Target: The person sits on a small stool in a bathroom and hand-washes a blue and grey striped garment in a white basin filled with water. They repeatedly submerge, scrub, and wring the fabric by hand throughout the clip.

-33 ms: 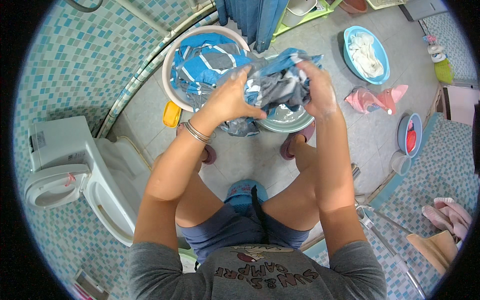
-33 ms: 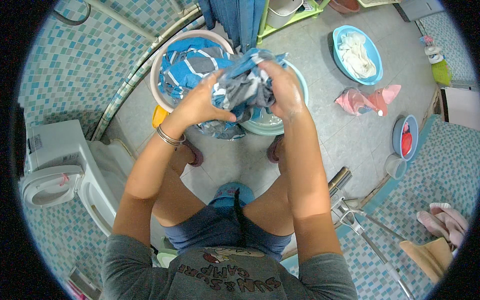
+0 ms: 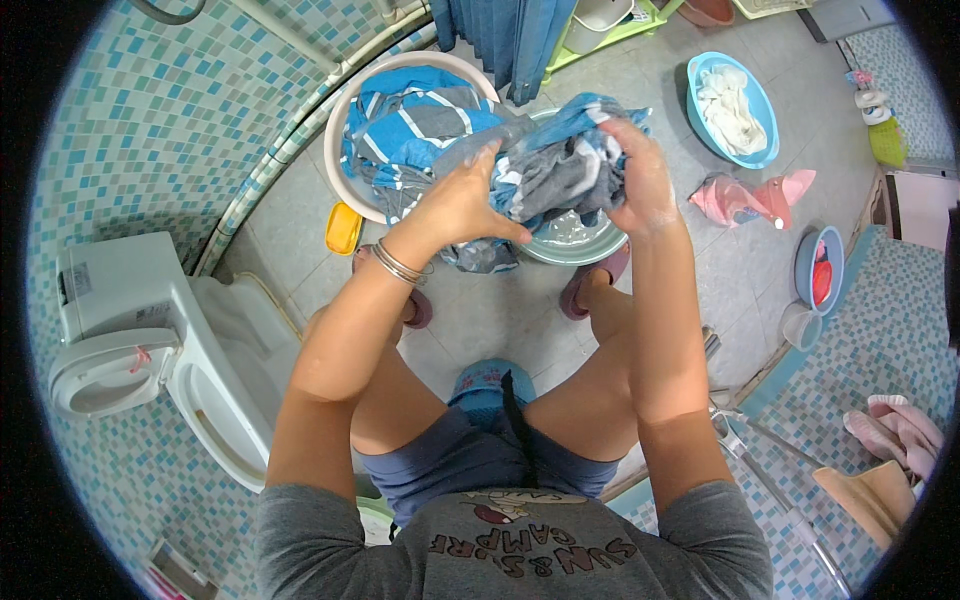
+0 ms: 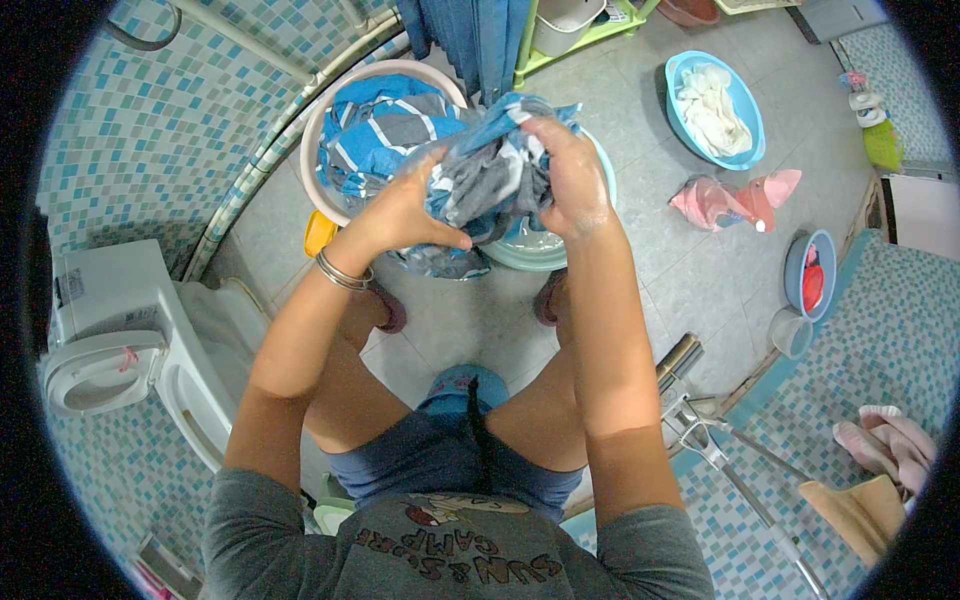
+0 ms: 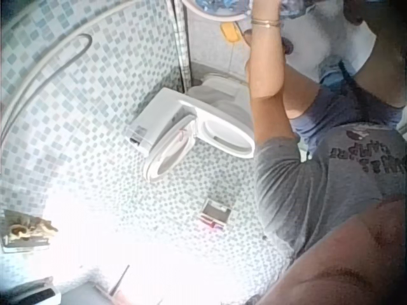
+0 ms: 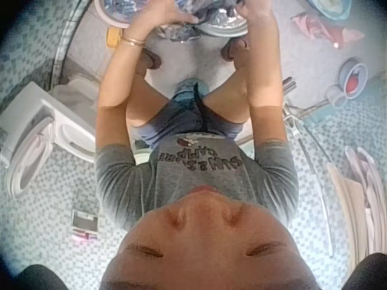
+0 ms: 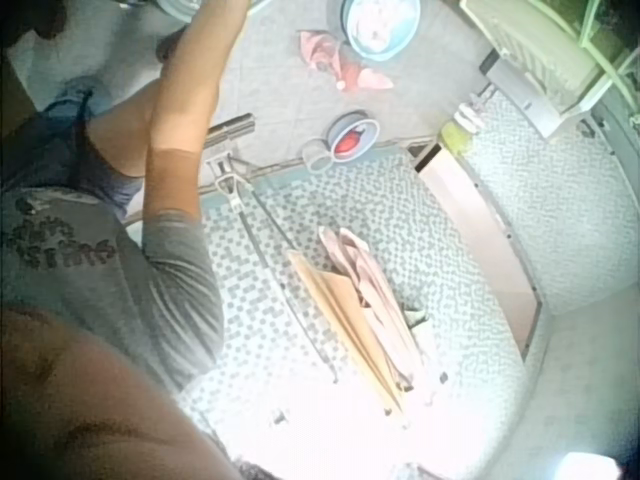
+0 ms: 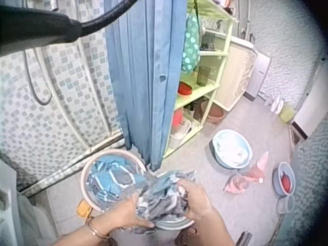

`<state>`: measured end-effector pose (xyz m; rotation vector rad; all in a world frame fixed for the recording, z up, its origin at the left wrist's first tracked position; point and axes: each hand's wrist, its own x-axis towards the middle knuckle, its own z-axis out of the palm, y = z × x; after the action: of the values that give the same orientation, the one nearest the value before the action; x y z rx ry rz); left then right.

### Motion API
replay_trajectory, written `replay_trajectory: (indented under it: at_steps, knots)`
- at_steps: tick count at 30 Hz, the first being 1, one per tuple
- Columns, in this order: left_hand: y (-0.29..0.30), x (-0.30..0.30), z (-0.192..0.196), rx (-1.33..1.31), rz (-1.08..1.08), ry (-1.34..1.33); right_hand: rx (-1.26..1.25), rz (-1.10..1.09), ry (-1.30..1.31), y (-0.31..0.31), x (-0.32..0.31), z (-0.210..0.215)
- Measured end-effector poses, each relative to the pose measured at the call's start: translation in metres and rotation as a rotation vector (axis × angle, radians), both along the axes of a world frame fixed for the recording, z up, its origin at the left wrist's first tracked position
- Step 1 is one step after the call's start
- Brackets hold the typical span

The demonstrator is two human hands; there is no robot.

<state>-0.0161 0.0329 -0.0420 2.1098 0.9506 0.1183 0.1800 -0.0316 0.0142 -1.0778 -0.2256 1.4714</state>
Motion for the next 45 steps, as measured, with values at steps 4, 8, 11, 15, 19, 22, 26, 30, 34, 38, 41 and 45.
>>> replay_trajectory:
  at_steps: [4,8,11,15,19,22,26,30,34,38,41,45]
  knots:
    - [-0.008,0.006,-0.018,-0.312,-0.042,-0.020,0.150,-0.018,0.343,-0.005,-0.001,-0.011]
    - [0.005,0.002,-0.019,-0.230,-0.064,-0.103,0.168,-0.037,0.286,-0.007,0.009,-0.001]
    - [0.036,-0.006,0.004,-0.338,0.074,-0.099,0.053,0.031,-0.319,-0.007,0.010,0.002]
    - [0.036,-0.008,0.034,-0.358,0.230,-0.224,0.004,0.290,-1.112,-0.008,-0.002,-0.022]
    - [0.025,-0.009,0.039,-0.443,0.267,-0.476,-0.126,0.634,-1.265,-0.006,-0.012,-0.018]
    - [0.019,-0.017,0.033,-0.760,0.265,-0.765,-0.124,0.781,-1.488,-0.009,-0.021,-0.025]
    - [0.027,-0.035,0.030,-0.965,0.447,-0.963,-0.107,0.762,-1.077,-0.009,-0.014,-0.015]
    - [0.046,-0.047,0.029,-0.909,0.494,-0.844,-0.187,0.503,-0.482,-0.010,0.018,-0.015]
    - [0.049,-0.035,0.035,-0.652,0.559,-0.878,-0.108,0.175,0.006,-0.005,0.023,-0.009]
    - [0.034,-0.023,0.036,-0.509,0.346,-0.791,-0.086,-0.131,0.263,0.008,0.011,-0.019]
    - [-0.004,0.014,0.029,0.149,0.091,-0.691,-0.140,-0.242,0.424,0.022,-0.021,-0.020]
    - [-0.020,0.040,0.015,0.228,0.339,-0.574,-0.090,-0.306,0.438,0.021,-0.063,-0.048]
